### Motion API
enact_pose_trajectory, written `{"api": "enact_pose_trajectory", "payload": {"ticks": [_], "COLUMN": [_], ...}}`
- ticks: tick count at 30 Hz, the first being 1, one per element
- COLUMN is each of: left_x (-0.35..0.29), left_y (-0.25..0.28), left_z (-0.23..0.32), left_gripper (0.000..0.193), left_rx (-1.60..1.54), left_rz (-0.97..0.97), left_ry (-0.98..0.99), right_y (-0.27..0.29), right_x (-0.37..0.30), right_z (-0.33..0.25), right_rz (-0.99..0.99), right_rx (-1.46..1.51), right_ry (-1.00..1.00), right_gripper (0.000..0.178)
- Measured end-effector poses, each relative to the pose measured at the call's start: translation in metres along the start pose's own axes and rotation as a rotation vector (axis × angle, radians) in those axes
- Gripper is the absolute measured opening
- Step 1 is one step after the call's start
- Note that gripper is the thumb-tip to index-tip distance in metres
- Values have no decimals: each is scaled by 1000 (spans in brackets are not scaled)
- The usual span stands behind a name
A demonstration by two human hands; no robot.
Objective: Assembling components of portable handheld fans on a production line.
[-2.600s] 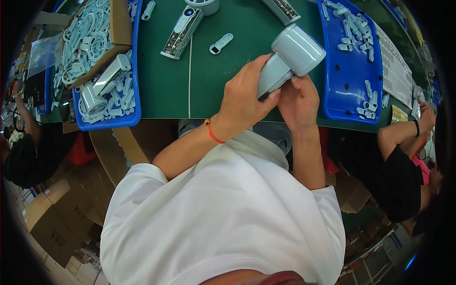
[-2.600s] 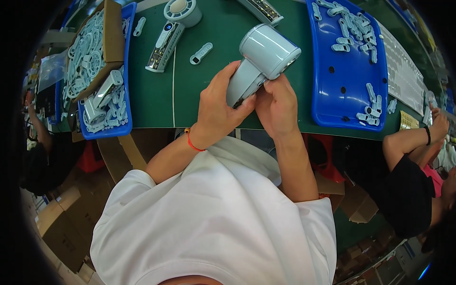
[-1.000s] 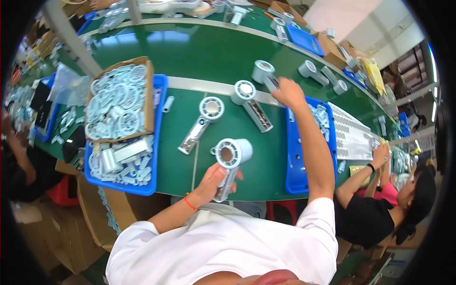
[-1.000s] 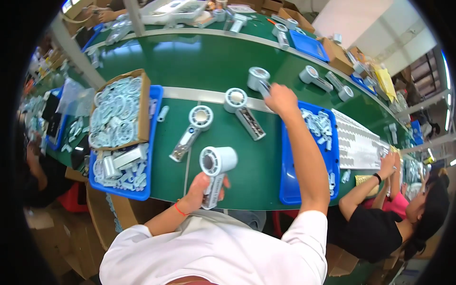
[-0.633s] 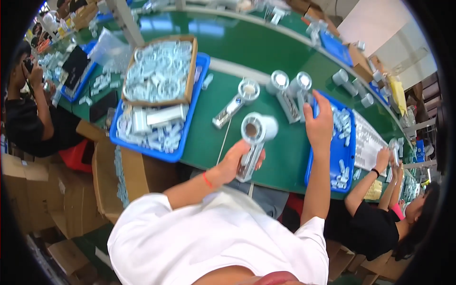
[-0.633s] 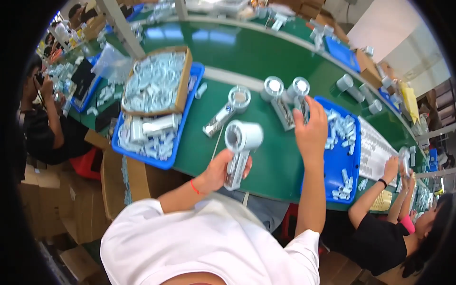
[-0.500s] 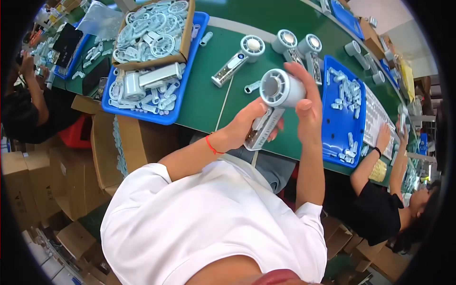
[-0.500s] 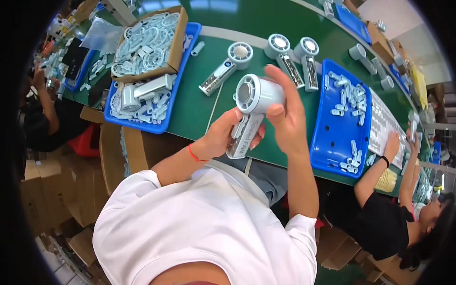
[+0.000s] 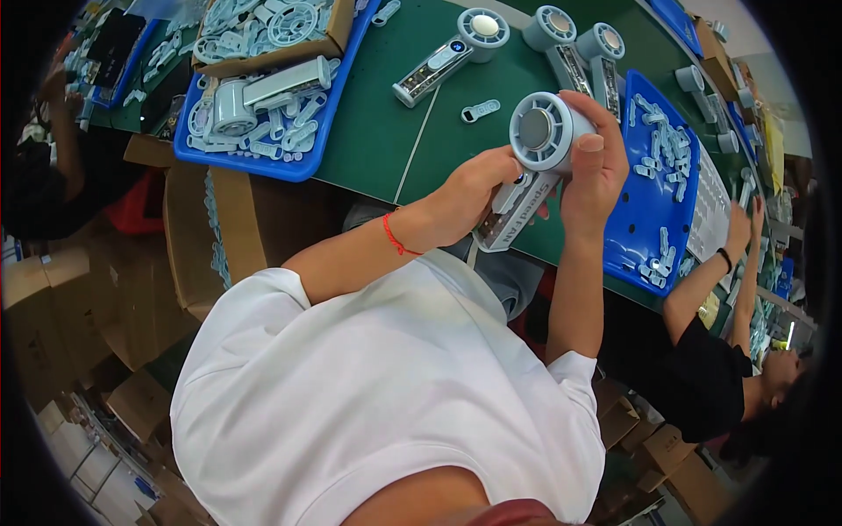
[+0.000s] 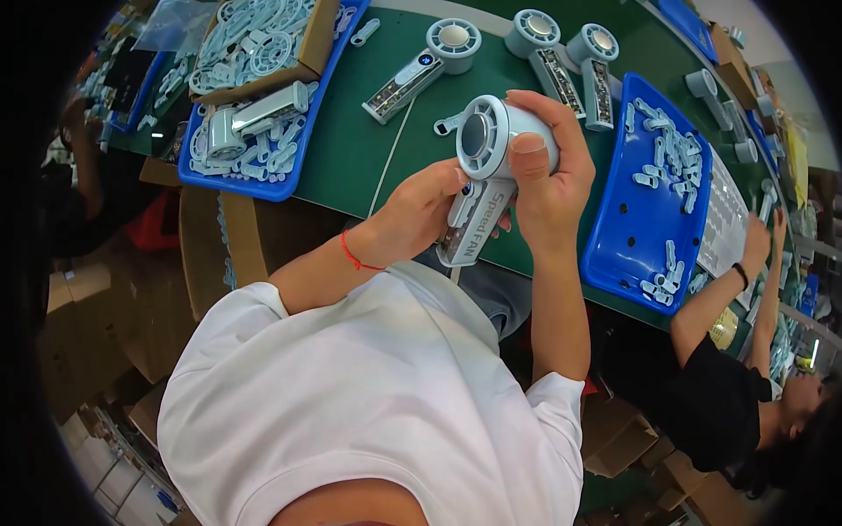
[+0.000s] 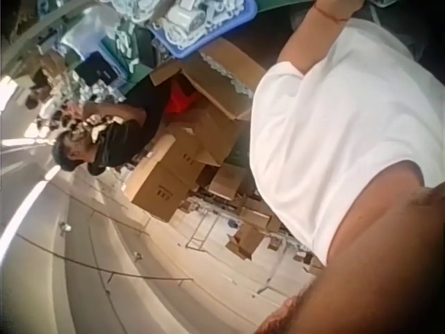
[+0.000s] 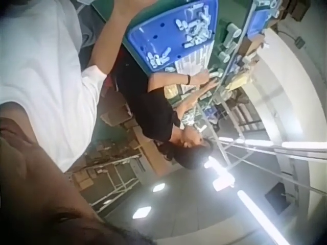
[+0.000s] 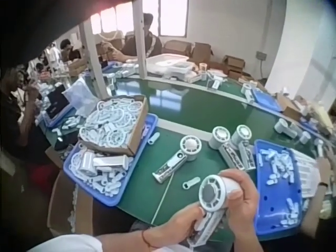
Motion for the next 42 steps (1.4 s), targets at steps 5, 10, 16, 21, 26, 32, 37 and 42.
{"api": "enact_pose_trajectory", "payload": {"ticks": [5, 10, 16, 21, 26, 32, 37, 42], "left_x": [2, 0, 2, 1, 1, -9, -15, -10], "left_y": [4, 6, 13, 18, 10, 8, 11, 9], "left_z": [-1, -2, 3, 3, 1, -6, -17, -19], "left_gripper": [34, 31, 33, 39, 45, 56, 62, 60], "left_rx": [-140, -117, -8, -1, -42, 72, -162, -48], "left_rz": [95, 80, 74, 141, -40, -227, -165, -213], "left_ry": [35, -23, -57, -1, 5, 22, 116, 89], "right_y": [-1, 2, -5, -12, -7, -8, -8, -4], "right_x": [5, 14, 15, 14, 18, 15, 13, 11], "right_z": [3, 24, 21, 14, 17, 34, 50, 54], "right_rz": [30, 12, -20, -27, -28, 8, 38, 48], "right_rx": [4, 105, 42, 54, 111, 166, 265, 409], "right_ry": [30, -94, -50, 1, 12, -233, -363, -353], "right_gripper": [66, 64, 63, 45, 46, 50, 58, 58]}}
Point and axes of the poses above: each hand's wrist, its own x-axis towards the middle knuckle, its own y-axis out of the back of the hand, z = x × y, the point moved 8 cm from there along x, towards the middle knuckle, and after that the axes turned 10 degrees about -y, right-handed, at the moved point
